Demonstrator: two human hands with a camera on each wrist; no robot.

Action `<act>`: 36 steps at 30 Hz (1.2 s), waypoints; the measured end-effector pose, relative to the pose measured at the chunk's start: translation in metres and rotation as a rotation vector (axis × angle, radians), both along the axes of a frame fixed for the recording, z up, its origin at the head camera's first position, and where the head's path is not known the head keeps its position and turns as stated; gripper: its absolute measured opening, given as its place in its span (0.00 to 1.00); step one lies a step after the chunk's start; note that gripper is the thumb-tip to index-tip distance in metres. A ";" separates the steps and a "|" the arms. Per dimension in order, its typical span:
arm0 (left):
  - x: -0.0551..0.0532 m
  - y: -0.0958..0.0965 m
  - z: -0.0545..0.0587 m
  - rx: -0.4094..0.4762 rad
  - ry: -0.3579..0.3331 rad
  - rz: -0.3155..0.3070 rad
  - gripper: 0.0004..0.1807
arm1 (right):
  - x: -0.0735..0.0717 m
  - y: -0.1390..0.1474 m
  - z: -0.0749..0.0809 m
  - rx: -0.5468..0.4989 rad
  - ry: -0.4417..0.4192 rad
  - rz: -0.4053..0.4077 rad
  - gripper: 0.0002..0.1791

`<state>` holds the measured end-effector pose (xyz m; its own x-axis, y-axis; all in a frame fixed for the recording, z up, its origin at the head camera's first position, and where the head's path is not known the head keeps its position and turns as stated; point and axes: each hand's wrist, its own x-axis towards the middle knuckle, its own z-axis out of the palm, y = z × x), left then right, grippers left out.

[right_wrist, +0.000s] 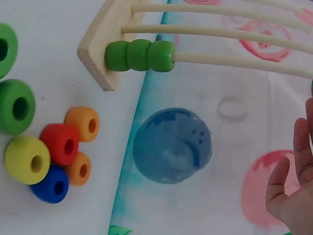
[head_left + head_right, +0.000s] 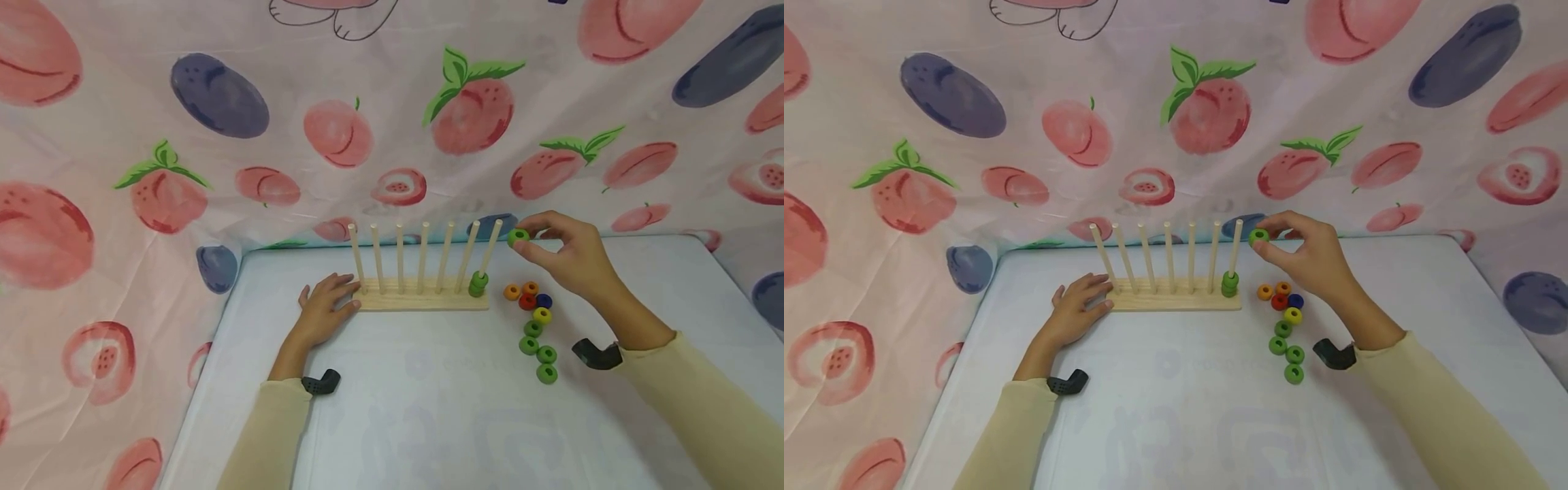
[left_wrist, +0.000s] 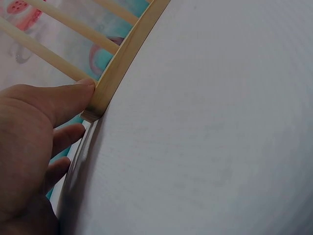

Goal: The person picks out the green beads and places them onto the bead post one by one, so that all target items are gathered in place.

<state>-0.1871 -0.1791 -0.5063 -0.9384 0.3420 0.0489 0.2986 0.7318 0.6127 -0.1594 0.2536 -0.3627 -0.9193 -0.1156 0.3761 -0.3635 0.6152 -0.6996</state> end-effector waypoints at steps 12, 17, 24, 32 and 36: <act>-0.001 0.000 0.000 0.005 0.001 -0.002 0.25 | -0.010 -0.013 0.016 -0.207 0.036 0.091 0.10; -0.001 -0.001 0.000 0.003 0.000 0.004 0.25 | -0.016 -0.019 0.018 -0.251 0.063 0.130 0.11; -0.001 -0.001 0.000 -0.003 -0.005 0.002 0.25 | -0.020 -0.024 0.015 -0.223 0.035 0.102 0.12; -0.001 -0.001 0.000 -0.002 -0.004 0.000 0.25 | -0.024 -0.025 0.001 -0.150 -0.047 0.065 0.12; 0.000 -0.001 0.000 0.003 0.003 -0.006 0.25 | -0.023 -0.025 -0.004 -0.131 -0.079 0.043 0.13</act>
<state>-0.1874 -0.1803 -0.5063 -0.9364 0.3471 0.0524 0.3043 0.7283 0.6140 -0.1822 0.2288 -0.3669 -0.9418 -0.1102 0.3177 -0.3286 0.5016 -0.8003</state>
